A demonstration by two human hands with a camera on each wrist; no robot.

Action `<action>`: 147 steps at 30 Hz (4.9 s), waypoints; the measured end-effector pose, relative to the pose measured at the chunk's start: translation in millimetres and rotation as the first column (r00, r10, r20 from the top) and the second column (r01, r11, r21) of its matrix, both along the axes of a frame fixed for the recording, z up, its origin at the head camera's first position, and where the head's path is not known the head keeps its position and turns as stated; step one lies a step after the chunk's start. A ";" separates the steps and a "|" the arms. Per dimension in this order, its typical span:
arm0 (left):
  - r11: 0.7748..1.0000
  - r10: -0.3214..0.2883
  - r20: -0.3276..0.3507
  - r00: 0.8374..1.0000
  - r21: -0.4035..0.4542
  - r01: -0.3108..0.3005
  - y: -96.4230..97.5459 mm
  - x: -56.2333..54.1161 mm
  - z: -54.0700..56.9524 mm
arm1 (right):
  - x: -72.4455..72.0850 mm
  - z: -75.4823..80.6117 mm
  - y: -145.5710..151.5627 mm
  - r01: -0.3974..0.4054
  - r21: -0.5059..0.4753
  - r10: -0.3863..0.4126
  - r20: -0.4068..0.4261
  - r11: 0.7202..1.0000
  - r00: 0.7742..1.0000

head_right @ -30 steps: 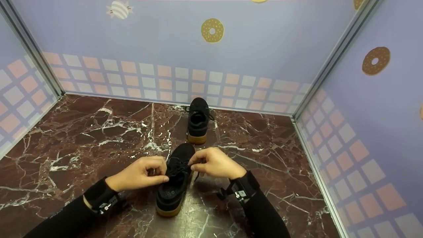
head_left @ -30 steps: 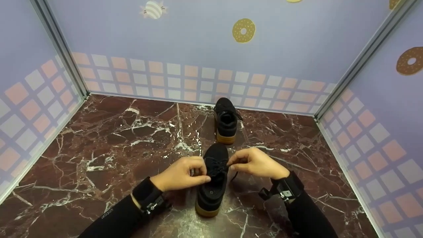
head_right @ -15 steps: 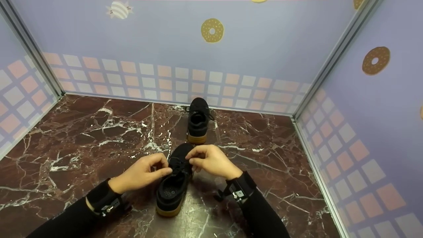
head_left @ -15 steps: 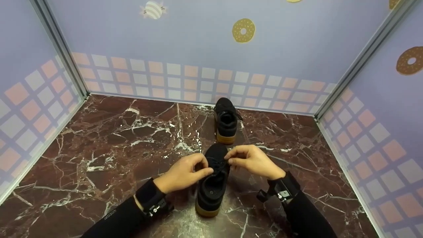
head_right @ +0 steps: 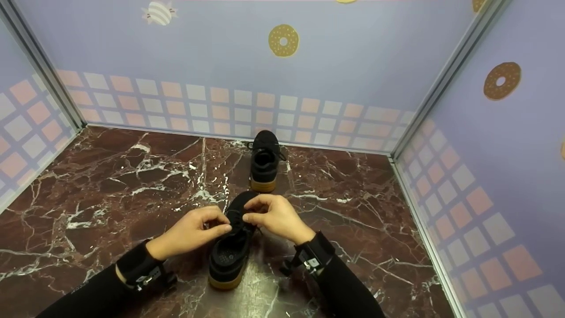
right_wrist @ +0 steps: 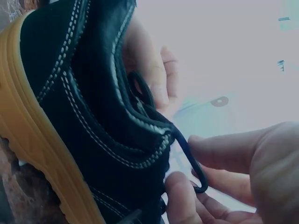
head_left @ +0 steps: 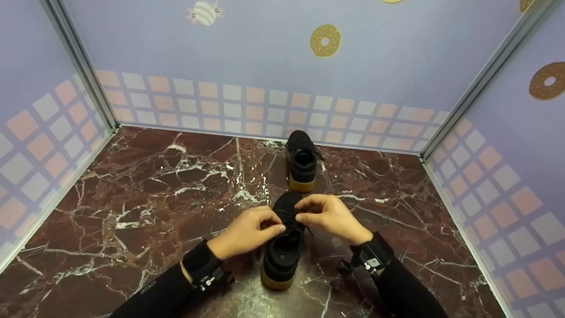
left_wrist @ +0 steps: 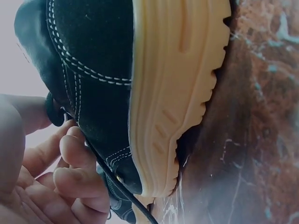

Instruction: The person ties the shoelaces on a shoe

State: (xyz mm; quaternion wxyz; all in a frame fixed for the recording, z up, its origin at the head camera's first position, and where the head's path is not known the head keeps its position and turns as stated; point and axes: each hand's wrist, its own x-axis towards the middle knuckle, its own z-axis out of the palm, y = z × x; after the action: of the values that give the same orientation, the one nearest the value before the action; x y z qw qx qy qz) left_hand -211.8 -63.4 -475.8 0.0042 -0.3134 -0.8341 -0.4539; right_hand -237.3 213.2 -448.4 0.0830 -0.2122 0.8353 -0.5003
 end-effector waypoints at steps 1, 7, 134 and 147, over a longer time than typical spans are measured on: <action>1.000 0.000 0.010 1.000 0.007 0.000 0.1 0.2 0.0 | 0.8 -0.2 -1.5 0.010 -0.011 -0.010 0.001 1.000 1.000; 0.998 -0.006 0.071 0.997 0.061 0.002 0.3 -0.1 -2.0 | 5.2 -2.4 -10.9 0.095 -0.089 -0.092 0.044 0.991 0.995; 0.942 -0.048 0.345 0.937 0.328 -0.073 8.1 -3.6 -8.6 | 35.8 6.8 -27.9 0.104 0.091 -0.066 -0.347 0.990 0.936; 0.940 -0.036 0.350 0.936 0.330 -0.087 8.0 -3.2 -8.8 | 22.2 13.4 -12.8 0.048 0.060 -0.040 -0.131 0.997 0.991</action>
State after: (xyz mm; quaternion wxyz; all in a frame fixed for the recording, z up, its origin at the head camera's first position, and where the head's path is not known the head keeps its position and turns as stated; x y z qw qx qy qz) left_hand -215.0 -55.4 -484.6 -0.0847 -0.2111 -0.7344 -0.6394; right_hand -215.1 200.4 -435.0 0.0240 -0.2231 0.8587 -0.4607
